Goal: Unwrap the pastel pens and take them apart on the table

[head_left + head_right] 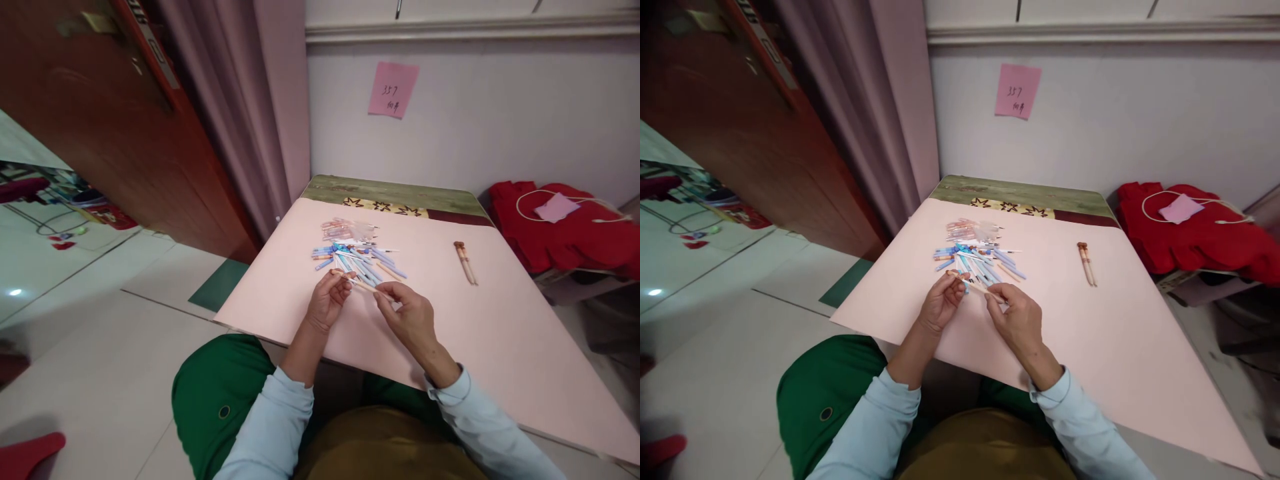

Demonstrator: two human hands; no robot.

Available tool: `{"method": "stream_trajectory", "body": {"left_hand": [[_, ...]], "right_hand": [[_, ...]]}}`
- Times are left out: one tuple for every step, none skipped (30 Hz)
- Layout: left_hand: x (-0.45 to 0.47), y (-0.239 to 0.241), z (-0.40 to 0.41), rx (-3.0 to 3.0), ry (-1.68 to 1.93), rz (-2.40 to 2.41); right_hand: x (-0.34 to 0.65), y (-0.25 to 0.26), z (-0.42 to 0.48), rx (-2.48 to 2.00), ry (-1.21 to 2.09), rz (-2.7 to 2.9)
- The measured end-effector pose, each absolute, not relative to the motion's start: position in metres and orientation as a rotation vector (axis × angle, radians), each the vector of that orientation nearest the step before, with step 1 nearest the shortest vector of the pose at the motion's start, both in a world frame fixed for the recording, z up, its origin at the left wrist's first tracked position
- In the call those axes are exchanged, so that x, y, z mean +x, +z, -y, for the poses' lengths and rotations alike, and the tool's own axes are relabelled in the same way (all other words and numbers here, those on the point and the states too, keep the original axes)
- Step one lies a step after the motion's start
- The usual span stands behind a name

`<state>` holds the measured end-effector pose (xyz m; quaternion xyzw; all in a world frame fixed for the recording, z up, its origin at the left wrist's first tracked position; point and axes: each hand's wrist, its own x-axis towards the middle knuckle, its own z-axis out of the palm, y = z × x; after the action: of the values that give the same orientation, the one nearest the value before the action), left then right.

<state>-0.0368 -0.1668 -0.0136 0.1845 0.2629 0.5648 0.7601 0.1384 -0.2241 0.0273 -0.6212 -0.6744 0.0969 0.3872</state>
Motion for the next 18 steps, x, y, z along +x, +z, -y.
{"method": "stream_trajectory", "body": {"left_hand": [[-0.037,-0.013,0.167,0.403,1.231,-0.574],[-0.037,-0.013,0.167,0.406,1.232,-0.577],[-0.037,-0.013,0.167,0.411,1.232,-0.582],[-0.037,-0.013,0.168,0.417,1.23,-0.588],[-0.037,-0.012,0.168,0.424,1.228,-0.594],[-0.037,-0.012,0.169,0.431,1.227,-0.6],[-0.037,-0.011,0.169,0.439,1.226,-0.607],[-0.036,-0.011,0.17,0.448,1.226,-0.613],[-0.035,-0.01,0.171,0.46,1.226,-0.619],[-0.034,-0.009,0.171,0.476,1.227,-0.628],[-0.033,-0.009,0.172,0.492,1.232,-0.637],[-0.032,-0.008,0.172,0.504,1.24,-0.648],[-0.031,-0.008,0.172,0.51,1.251,-0.661],[-0.029,-0.007,0.172,0.512,1.262,-0.672],[-0.028,-0.007,0.171,0.511,1.272,-0.683],[-0.026,-0.006,0.17,0.507,1.28,-0.692],[-0.023,-0.005,0.169,0.506,1.284,-0.7],[-0.021,-0.003,0.168,0.505,1.29,-0.709]], "right_hand": [[0.138,0.027,0.224,-1.584,0.245,1.716],[0.138,0.027,0.224,-1.584,0.245,1.716],[0.137,0.027,0.224,-1.584,0.244,1.715],[0.137,0.027,0.224,-1.584,0.241,1.716],[0.136,0.027,0.224,-1.585,0.235,1.72],[0.136,0.027,0.224,-1.586,0.229,1.727],[0.136,0.026,0.223,-1.585,0.22,1.735],[0.136,0.026,0.223,-1.583,0.209,1.743],[0.135,0.025,0.223,-1.579,0.196,1.75],[0.136,0.025,0.222,-1.576,0.18,1.756],[0.136,0.025,0.222,-1.573,0.163,1.762],[0.136,0.024,0.221,-1.57,0.145,1.768],[0.136,0.024,0.22,-1.567,0.129,1.775],[0.137,0.024,0.219,-1.565,0.114,1.781],[0.138,0.024,0.218,-1.562,0.101,1.784],[0.139,0.024,0.216,-1.56,0.09,1.783],[0.14,0.025,0.214,-1.557,0.081,1.78],[0.141,0.026,0.213,-1.555,0.075,1.774]]}}
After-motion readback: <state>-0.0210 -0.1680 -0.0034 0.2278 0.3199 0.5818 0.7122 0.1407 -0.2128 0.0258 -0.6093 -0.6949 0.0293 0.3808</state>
